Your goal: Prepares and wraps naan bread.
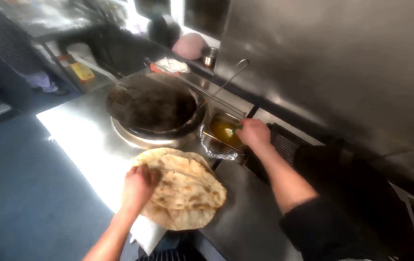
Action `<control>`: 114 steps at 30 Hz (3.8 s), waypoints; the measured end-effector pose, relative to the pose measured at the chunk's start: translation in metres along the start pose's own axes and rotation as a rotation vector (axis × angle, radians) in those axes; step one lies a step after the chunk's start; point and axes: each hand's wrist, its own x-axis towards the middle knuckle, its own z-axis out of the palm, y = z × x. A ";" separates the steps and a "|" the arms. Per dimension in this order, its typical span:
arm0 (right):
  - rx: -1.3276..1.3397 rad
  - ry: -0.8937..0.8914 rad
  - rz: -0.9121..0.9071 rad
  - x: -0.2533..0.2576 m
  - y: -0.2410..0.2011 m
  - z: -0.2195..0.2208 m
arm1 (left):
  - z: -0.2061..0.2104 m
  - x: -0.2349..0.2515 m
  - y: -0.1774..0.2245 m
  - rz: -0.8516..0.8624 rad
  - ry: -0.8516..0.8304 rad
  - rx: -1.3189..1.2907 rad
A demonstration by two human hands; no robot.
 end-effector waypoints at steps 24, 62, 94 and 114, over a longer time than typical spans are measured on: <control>1.042 0.046 0.197 -0.151 -0.131 0.080 | 0.010 -0.006 -0.068 -0.165 -0.309 -0.526; 1.016 0.281 -0.136 -0.260 -0.117 0.126 | 0.010 -0.020 -0.066 -0.068 -0.275 -0.283; 0.228 0.426 -0.525 -0.066 -0.027 0.047 | -0.028 0.004 -0.074 -0.377 0.192 -0.496; 0.228 -0.414 -0.591 -0.046 -0.131 0.150 | 0.051 -0.079 -0.041 -0.257 0.332 -0.585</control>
